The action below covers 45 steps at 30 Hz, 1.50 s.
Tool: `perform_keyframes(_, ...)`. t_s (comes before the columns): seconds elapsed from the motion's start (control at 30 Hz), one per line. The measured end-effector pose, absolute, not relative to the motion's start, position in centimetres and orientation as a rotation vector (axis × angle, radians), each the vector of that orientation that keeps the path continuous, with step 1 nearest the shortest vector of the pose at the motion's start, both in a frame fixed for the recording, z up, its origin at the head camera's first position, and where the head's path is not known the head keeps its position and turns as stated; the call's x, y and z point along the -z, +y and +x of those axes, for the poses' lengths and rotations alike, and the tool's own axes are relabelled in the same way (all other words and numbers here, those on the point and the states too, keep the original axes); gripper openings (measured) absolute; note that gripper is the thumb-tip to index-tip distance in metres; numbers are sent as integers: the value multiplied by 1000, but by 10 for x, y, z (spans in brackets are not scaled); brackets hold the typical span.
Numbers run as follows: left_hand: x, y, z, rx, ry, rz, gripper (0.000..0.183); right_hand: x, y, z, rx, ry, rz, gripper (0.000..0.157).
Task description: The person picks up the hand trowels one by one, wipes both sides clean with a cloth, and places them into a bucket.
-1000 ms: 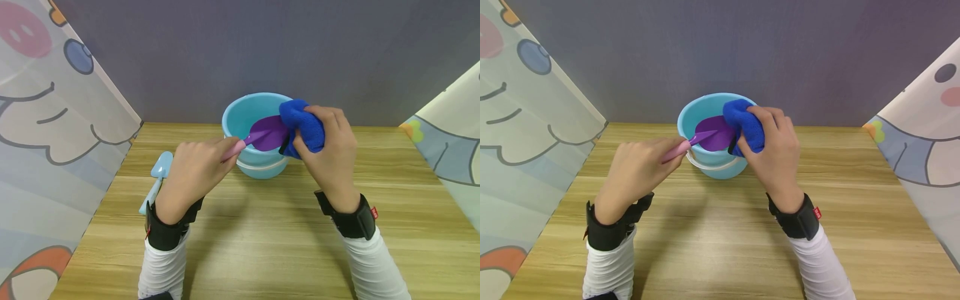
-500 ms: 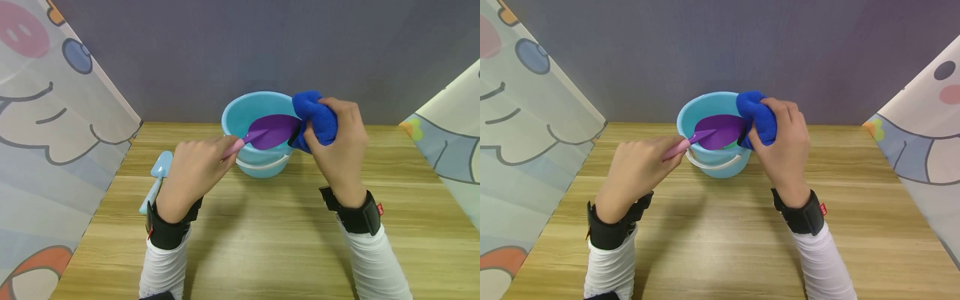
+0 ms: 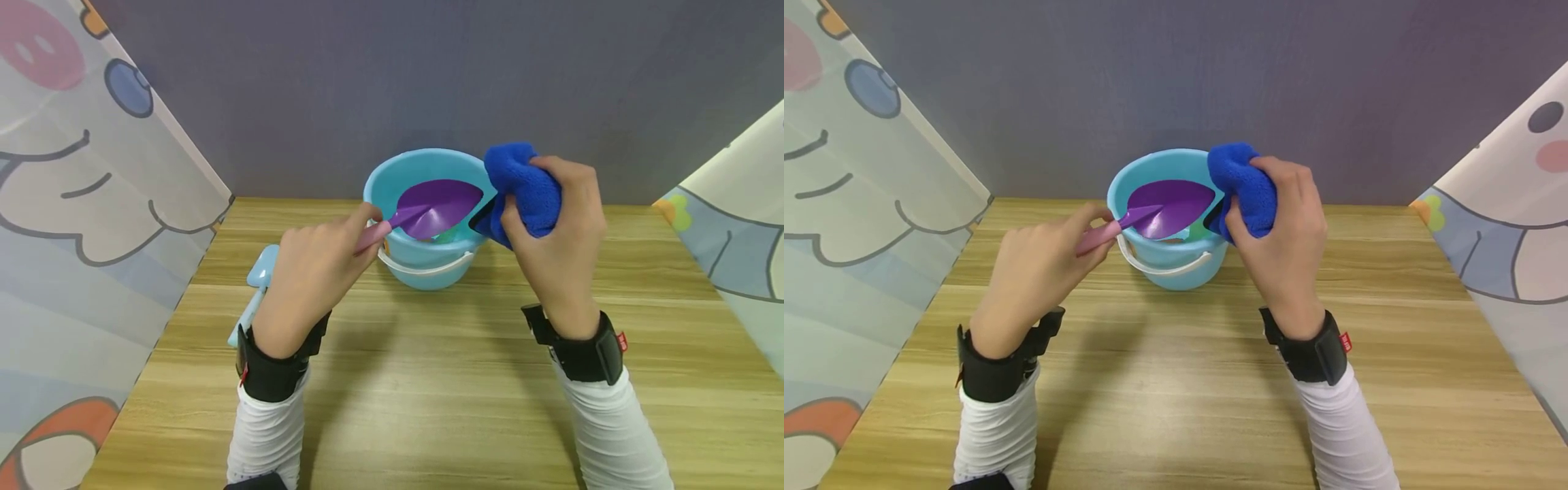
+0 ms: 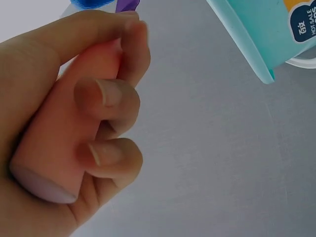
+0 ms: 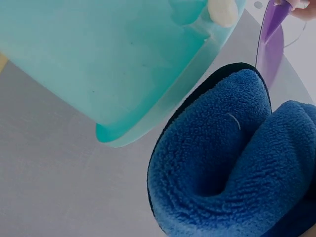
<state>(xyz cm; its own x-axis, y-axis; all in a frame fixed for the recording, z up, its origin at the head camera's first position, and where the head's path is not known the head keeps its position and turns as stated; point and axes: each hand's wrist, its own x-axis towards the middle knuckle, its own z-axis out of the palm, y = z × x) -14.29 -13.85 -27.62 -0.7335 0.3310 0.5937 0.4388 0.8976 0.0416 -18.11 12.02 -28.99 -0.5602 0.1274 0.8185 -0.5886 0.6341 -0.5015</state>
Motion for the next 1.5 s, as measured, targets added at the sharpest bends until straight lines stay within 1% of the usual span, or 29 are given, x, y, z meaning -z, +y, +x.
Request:
perform_keyframes(0.07, 276, -139, -144, 228, -2465, -537, 21, 289, 120, -180, -1029, -1927, 368, 41)
perform_keyframes(0.23, 276, -141, -144, 214, -2482, -505, 20, 286, 120, -173, -1130, -1940, 380, 45)
perform_keyframes(0.4, 276, -143, -145, 197, -2480, -480, 20, 286, 115, -163, -1186, -2067, 501, 53)
perform_keyframes(0.5, 276, -143, -145, 200, -2491, -480, 18, 289, 109, -160, -1213, -2144, 589, 54)
perform_keyframes(0.6, 276, -142, -143, 202, -2507, -507, 17, 292, 103, -158, -1210, -2210, 642, 51)
perform_keyframes(0.77, 277, -135, -140, 190, -2493, -648, 13, 296, 97, -159, -1062, -2262, 658, 45)
perform_keyframes(0.97, 279, -126, -138, 211, -2482, -798, 19, 297, 89, -162, -875, -2149, 684, 35)
perform_keyframes(1.2, 278, -123, -137, 224, -2448, -793, 21, 299, 81, -164, -718, -1921, 663, 35)
perform_keyframes(1.27, 277, -124, -137, 222, -2437, -784, 20, 301, 76, -162, -676, -1880, 689, 33)
perform_keyframes(1.4, 276, -128, -137, 205, -2444, -767, 18, 306, 66, -162, -581, -1825, 769, 22)
perform_keyframes(1.5, 275, -134, -137, 190, -2461, -750, 18, 313, 60, -165, -507, -1840, 814, 20)
